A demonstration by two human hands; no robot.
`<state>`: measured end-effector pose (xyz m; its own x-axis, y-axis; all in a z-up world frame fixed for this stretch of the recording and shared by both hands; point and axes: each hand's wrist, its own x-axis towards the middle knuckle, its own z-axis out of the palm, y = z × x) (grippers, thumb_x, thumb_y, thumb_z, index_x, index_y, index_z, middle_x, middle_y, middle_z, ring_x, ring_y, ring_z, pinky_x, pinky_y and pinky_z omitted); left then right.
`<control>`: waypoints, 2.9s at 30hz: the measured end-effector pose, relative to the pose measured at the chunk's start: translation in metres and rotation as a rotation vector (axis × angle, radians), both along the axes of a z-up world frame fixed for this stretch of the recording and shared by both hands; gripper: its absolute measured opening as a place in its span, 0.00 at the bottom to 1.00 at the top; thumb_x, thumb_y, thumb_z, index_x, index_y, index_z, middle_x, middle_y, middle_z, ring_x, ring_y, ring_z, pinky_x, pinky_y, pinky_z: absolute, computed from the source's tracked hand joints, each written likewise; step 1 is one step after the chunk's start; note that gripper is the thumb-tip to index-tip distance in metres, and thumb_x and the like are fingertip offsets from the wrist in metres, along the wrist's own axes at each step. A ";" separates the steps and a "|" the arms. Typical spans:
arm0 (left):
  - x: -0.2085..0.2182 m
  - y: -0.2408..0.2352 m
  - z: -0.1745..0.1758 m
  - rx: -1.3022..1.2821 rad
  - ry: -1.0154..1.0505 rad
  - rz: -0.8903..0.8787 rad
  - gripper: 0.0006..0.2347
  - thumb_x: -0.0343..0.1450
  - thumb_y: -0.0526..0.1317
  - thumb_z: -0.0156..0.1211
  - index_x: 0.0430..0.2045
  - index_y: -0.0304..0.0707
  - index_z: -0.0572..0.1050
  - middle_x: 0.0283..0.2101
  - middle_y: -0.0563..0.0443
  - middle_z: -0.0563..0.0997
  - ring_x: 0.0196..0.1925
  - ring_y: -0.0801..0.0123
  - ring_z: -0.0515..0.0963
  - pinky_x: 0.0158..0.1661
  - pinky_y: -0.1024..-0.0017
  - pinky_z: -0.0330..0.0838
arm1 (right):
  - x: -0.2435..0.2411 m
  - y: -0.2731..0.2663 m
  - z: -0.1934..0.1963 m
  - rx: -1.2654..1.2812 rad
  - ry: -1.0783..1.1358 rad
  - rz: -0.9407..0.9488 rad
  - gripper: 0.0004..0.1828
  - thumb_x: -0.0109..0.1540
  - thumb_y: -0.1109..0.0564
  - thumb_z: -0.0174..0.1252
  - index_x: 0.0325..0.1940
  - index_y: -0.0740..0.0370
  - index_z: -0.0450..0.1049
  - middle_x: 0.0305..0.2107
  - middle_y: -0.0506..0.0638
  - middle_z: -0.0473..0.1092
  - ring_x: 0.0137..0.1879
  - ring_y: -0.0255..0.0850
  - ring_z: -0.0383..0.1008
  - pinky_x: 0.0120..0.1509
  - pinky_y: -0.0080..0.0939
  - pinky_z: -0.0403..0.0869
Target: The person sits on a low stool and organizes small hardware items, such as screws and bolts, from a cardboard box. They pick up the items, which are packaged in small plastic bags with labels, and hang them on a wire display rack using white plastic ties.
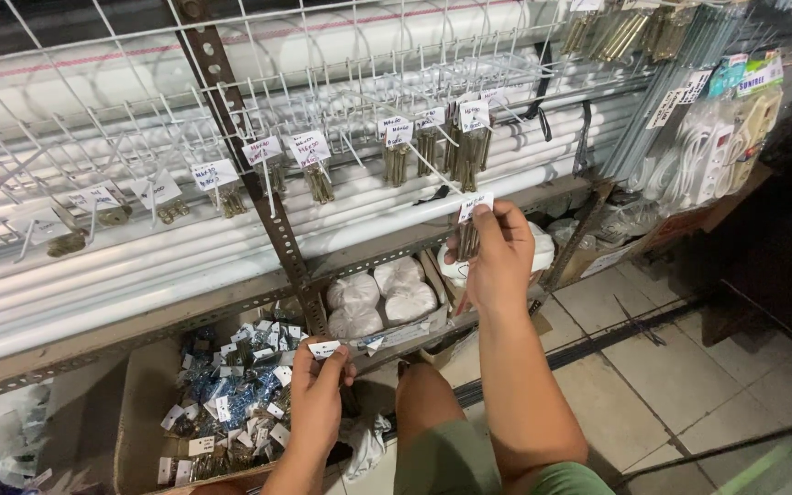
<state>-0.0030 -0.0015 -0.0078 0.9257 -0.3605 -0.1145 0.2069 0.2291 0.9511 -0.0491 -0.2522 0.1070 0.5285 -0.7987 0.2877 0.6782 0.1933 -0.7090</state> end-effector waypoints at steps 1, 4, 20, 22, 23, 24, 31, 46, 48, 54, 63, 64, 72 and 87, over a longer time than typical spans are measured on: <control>0.000 0.000 -0.003 -0.051 0.016 0.000 0.06 0.74 0.29 0.54 0.44 0.30 0.71 0.36 0.41 0.77 0.33 0.63 0.74 0.34 0.68 0.68 | 0.002 -0.002 -0.002 0.027 -0.005 0.018 0.05 0.68 0.61 0.55 0.45 0.63 0.67 0.30 0.56 0.72 0.24 0.41 0.72 0.23 0.39 0.70; 0.003 0.000 -0.008 -0.115 0.024 -0.001 0.07 0.74 0.28 0.54 0.44 0.30 0.70 0.36 0.41 0.77 0.33 0.62 0.74 0.34 0.68 0.67 | 0.011 -0.004 -0.002 0.016 0.009 0.056 0.06 0.67 0.61 0.55 0.46 0.64 0.68 0.32 0.58 0.73 0.26 0.42 0.73 0.24 0.39 0.71; 0.004 0.011 0.006 -0.115 -0.008 0.012 0.06 0.74 0.29 0.54 0.43 0.29 0.70 0.35 0.41 0.76 0.32 0.64 0.74 0.33 0.69 0.68 | 0.149 -0.021 -0.003 -0.295 0.142 -0.295 0.11 0.62 0.59 0.63 0.46 0.67 0.73 0.35 0.51 0.75 0.37 0.33 0.71 0.40 0.31 0.70; 0.003 0.016 0.008 -0.088 -0.009 0.020 0.06 0.74 0.29 0.54 0.44 0.29 0.70 0.35 0.41 0.76 0.33 0.63 0.74 0.34 0.68 0.68 | 0.147 -0.010 -0.012 -0.359 0.184 -0.459 0.17 0.62 0.54 0.64 0.48 0.67 0.69 0.38 0.53 0.72 0.40 0.37 0.71 0.46 0.34 0.72; 0.003 0.018 0.009 -0.059 -0.006 0.021 0.06 0.74 0.29 0.54 0.44 0.29 0.70 0.35 0.42 0.75 0.33 0.63 0.74 0.34 0.68 0.68 | 0.145 -0.005 -0.017 -0.419 0.228 -0.630 0.23 0.62 0.50 0.66 0.51 0.66 0.66 0.41 0.55 0.70 0.44 0.40 0.71 0.52 0.38 0.73; 0.004 0.019 0.007 -0.061 -0.006 0.028 0.06 0.74 0.29 0.54 0.44 0.29 0.70 0.35 0.42 0.75 0.33 0.63 0.74 0.34 0.68 0.68 | 0.139 0.006 -0.021 -0.421 0.226 -0.624 0.23 0.62 0.50 0.66 0.51 0.66 0.66 0.41 0.55 0.70 0.44 0.40 0.71 0.52 0.38 0.73; 0.003 0.025 0.013 -0.071 -0.007 0.042 0.06 0.73 0.29 0.54 0.43 0.29 0.71 0.33 0.41 0.76 0.33 0.63 0.74 0.34 0.68 0.68 | 0.127 0.077 -0.002 -0.801 0.186 -0.586 0.16 0.59 0.62 0.65 0.47 0.62 0.67 0.40 0.51 0.69 0.41 0.41 0.70 0.46 0.40 0.73; 0.002 0.038 0.010 -0.107 -0.022 0.059 0.06 0.73 0.29 0.54 0.43 0.31 0.71 0.33 0.43 0.75 0.33 0.63 0.74 0.35 0.68 0.68 | 0.146 0.093 0.019 -0.675 0.308 -0.298 0.26 0.58 0.55 0.68 0.53 0.72 0.69 0.35 0.55 0.76 0.38 0.40 0.76 0.44 0.36 0.76; 0.002 0.038 0.007 -0.133 -0.038 0.058 0.06 0.73 0.29 0.54 0.43 0.30 0.71 0.33 0.42 0.75 0.33 0.63 0.73 0.34 0.69 0.67 | 0.140 0.094 0.021 -0.619 0.300 -0.225 0.27 0.58 0.56 0.67 0.55 0.72 0.67 0.34 0.53 0.76 0.37 0.37 0.77 0.43 0.34 0.75; -0.001 0.037 0.010 -0.073 -0.019 0.053 0.07 0.74 0.30 0.54 0.45 0.31 0.70 0.34 0.42 0.76 0.33 0.64 0.74 0.35 0.69 0.68 | 0.122 0.090 0.014 -0.537 0.174 0.012 0.14 0.62 0.63 0.64 0.49 0.66 0.69 0.34 0.49 0.71 0.38 0.33 0.68 0.44 0.31 0.69; 0.002 0.028 -0.001 -0.122 -0.025 0.039 0.07 0.73 0.29 0.55 0.43 0.30 0.71 0.34 0.42 0.76 0.32 0.64 0.74 0.34 0.69 0.68 | 0.088 0.083 0.010 -0.319 -0.029 0.274 0.07 0.69 0.65 0.51 0.51 0.63 0.65 0.37 0.56 0.72 0.35 0.41 0.74 0.35 0.41 0.78; 0.002 0.027 -0.002 -0.126 -0.026 0.039 0.07 0.73 0.29 0.55 0.43 0.30 0.71 0.34 0.42 0.76 0.31 0.64 0.74 0.33 0.69 0.68 | 0.088 0.082 0.009 -0.248 -0.101 0.231 0.06 0.69 0.65 0.51 0.49 0.61 0.64 0.36 0.54 0.70 0.34 0.40 0.73 0.32 0.40 0.75; 0.002 0.025 -0.002 -0.097 -0.054 0.028 0.07 0.73 0.29 0.54 0.44 0.31 0.71 0.35 0.42 0.77 0.32 0.64 0.75 0.34 0.68 0.69 | 0.091 0.070 0.013 -0.016 -0.191 0.145 0.06 0.67 0.62 0.54 0.45 0.58 0.65 0.33 0.54 0.70 0.31 0.41 0.70 0.29 0.40 0.69; 0.001 0.030 0.012 -0.078 -0.044 0.048 0.07 0.73 0.29 0.55 0.43 0.30 0.71 0.32 0.43 0.75 0.32 0.63 0.74 0.34 0.68 0.68 | 0.119 0.066 0.017 0.021 -0.123 0.214 0.08 0.66 0.62 0.58 0.44 0.58 0.65 0.33 0.54 0.71 0.31 0.41 0.71 0.28 0.39 0.69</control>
